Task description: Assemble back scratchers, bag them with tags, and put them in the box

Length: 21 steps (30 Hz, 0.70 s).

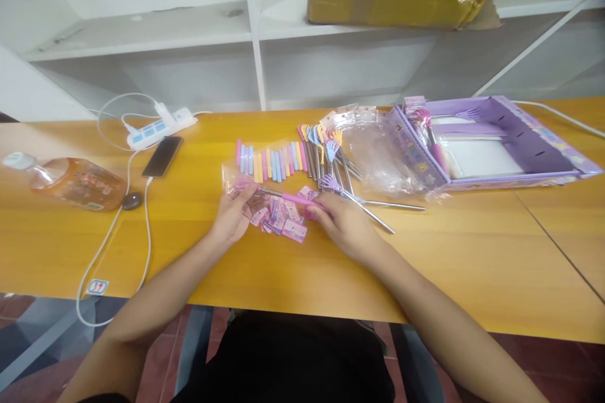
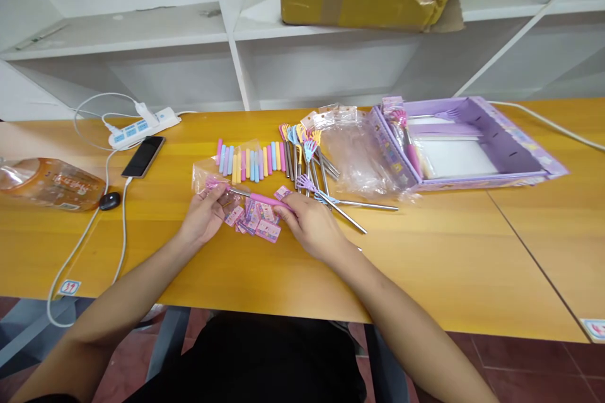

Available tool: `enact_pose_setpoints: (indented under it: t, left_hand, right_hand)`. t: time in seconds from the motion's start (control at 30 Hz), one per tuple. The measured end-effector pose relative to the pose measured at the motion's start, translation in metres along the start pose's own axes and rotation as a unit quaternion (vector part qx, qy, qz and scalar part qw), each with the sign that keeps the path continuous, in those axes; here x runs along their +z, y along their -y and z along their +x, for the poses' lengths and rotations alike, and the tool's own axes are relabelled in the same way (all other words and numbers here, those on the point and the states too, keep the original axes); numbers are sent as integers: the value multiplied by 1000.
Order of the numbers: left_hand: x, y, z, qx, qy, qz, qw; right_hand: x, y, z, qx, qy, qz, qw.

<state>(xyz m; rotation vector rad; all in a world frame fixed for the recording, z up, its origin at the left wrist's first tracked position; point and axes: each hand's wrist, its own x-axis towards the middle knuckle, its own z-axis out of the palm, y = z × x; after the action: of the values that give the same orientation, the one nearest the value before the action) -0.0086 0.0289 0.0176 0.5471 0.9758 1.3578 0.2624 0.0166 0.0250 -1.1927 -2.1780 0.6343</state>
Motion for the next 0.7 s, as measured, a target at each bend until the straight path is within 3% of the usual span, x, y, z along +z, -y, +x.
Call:
enact_pose_setpoints:
  t: [0.33, 0.7]
  left_hand:
    - [0, 7, -5, -19, 27, 16, 999]
    - [1, 24, -14, -49, 53, 57, 996]
  right_hand:
    - [2, 1, 1, 21, 6, 81, 996]
    - [17, 4, 0, 4, 26, 88, 996]
